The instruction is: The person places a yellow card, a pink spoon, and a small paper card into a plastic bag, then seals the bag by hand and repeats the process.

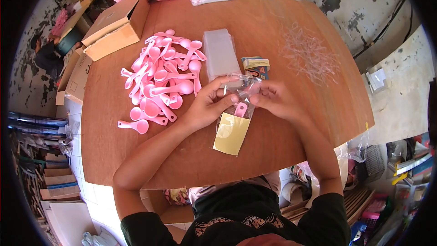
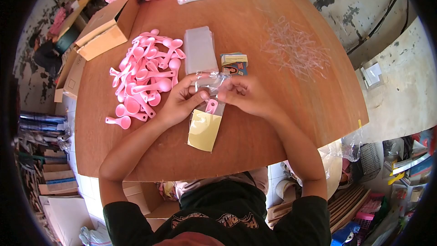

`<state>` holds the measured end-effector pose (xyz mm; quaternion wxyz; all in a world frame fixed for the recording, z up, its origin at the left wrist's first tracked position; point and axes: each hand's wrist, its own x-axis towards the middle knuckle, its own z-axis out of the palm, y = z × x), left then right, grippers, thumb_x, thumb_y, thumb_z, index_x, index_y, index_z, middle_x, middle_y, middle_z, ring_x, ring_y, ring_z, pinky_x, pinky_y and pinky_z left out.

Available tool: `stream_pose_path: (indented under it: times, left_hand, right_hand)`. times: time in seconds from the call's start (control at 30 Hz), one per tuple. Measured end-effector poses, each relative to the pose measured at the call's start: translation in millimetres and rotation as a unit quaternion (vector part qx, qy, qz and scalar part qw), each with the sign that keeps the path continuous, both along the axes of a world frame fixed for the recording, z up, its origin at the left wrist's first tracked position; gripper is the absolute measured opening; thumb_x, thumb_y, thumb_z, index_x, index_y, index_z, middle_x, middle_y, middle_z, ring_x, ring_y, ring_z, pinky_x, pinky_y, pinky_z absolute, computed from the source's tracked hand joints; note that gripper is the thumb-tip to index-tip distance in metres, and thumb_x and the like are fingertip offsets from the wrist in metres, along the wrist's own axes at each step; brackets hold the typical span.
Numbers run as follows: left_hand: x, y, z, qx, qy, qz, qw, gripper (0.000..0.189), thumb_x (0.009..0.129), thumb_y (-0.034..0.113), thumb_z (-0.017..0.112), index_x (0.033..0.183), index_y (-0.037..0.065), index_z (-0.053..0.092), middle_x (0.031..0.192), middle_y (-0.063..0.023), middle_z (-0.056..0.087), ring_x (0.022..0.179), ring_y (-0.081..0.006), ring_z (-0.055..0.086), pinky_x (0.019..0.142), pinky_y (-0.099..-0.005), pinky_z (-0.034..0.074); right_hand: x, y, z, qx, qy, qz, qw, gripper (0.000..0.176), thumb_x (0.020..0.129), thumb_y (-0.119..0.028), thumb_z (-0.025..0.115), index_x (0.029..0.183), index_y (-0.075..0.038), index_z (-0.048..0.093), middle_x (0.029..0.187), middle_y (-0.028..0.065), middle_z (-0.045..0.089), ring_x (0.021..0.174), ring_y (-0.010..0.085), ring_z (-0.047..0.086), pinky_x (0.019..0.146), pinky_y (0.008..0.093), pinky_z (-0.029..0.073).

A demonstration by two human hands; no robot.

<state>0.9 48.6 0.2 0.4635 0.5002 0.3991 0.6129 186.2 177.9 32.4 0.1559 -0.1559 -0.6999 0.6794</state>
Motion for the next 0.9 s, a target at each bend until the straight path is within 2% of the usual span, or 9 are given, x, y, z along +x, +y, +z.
stream_pose_path:
  times: [0.13,0.23,0.33,0.5,0.57,0.6,0.7,0.73,0.9]
  left_hand:
    - [-6.9,-2.7,1.5,0.006,0.035,-0.029,0.999,0.045,0.101,0.023,0.052,0.141,0.008,0.038,0.115,-0.011,0.064,0.102,-0.0154,0.062,0.085,-0.0321,0.052]
    - [-8.5,-1.2,0.7,0.001,0.055,0.023,0.998,0.059,0.1,0.046,0.045,0.142,0.005,0.037,0.119,-0.0114,0.062,0.106,-0.0182,0.061,0.091,-0.0353,0.049]
    - [-8.7,-1.1,0.8,-0.057,-0.022,-0.05,0.997,0.07,0.1,0.057,0.033,0.137,0.0,0.045,0.129,-0.0152,0.056,0.113,-0.0213,0.057,0.097,-0.036,0.044]
    - [-10.0,-2.5,4.1,-0.042,-0.023,-0.106,0.993,0.067,0.1,0.056,0.034,0.133,-0.001,0.049,0.121,-0.0136,0.062,0.11,-0.0213,0.058,0.094,-0.0365,0.044]
    - [-6.5,-4.5,6.5,0.017,0.076,-0.055,0.995,0.061,0.101,0.052,0.037,0.13,0.001,0.053,0.112,-0.0108,0.065,0.104,-0.0193,0.06,0.094,-0.0355,0.044]
    - [-4.3,-5.7,6.9,0.048,0.09,-0.026,0.994,0.046,0.1,0.04,0.05,0.125,0.002,0.057,0.103,-0.0051,0.067,0.096,-0.0134,0.061,0.088,-0.0317,0.047]
    - [1.1,-8.0,5.8,0.001,0.099,-0.046,0.994,0.035,0.095,0.027,0.063,0.12,0.002,0.061,0.098,-0.001,0.067,0.089,-0.0079,0.06,0.077,-0.0268,0.049]
    - [1.2,-6.2,4.1,0.003,0.091,-0.034,0.995,0.03,0.091,0.02,0.069,0.115,0.002,0.063,0.095,0.0015,0.066,0.083,-0.0044,0.059,0.069,-0.0241,0.05]
    - [-2.6,-8.9,7.0,-0.032,0.1,-0.035,0.994,0.028,0.092,0.021,0.067,0.113,0.002,0.065,0.094,0.0006,0.067,0.082,-0.0041,0.059,0.069,-0.0247,0.05]
  right_hand:
    - [-4.3,-6.7,-1.7,0.023,0.02,0.008,0.999,0.013,0.091,-0.01,0.066,0.1,0.0,0.066,0.091,0.0023,0.067,0.084,0.0073,0.062,0.072,0.0235,0.05]
    - [-2.3,-3.7,-0.8,0.076,0.027,-0.012,0.997,0.011,0.092,-0.008,0.065,0.098,0.002,0.065,0.091,0.003,0.067,0.085,0.0081,0.062,0.073,0.0235,0.05]
    - [-0.5,-9.9,12.6,0.094,0.112,-0.082,0.986,0.009,0.092,-0.005,0.063,0.096,0.004,0.064,0.092,0.0046,0.067,0.086,0.0091,0.062,0.073,0.0243,0.05]
    - [-3.2,-19.0,34.1,0.111,0.134,-0.09,0.981,0.01,0.093,-0.005,0.062,0.096,0.004,0.065,0.093,0.0057,0.067,0.083,0.0091,0.062,0.073,0.0242,0.05]
    - [-6.1,-24.8,38.3,0.148,0.098,-0.096,0.979,0.01,0.093,-0.006,0.062,0.097,0.004,0.065,0.094,0.0059,0.067,0.08,0.0088,0.062,0.072,0.0244,0.05]
    - [-8.0,-24.7,36.0,0.15,0.099,-0.095,0.979,0.01,0.093,-0.006,0.062,0.097,0.004,0.065,0.094,0.0059,0.067,0.08,0.0088,0.062,0.072,0.0244,0.05]
    - [-14.0,-24.0,23.9,0.167,0.067,-0.108,0.978,0.011,0.093,-0.006,0.062,0.098,0.004,0.065,0.095,0.006,0.068,0.081,0.0093,0.063,0.073,0.0249,0.051]
    - [-16.0,-25.9,22.4,0.13,0.084,-0.108,0.982,0.012,0.093,-0.006,0.062,0.099,0.004,0.065,0.095,0.0062,0.068,0.082,0.0098,0.064,0.075,0.025,0.052]
    - [-18.4,-30.8,25.3,0.009,0.112,-0.106,0.988,0.015,0.093,-0.007,0.063,0.101,0.006,0.064,0.096,0.0072,0.068,0.087,0.011,0.065,0.078,0.025,0.053]
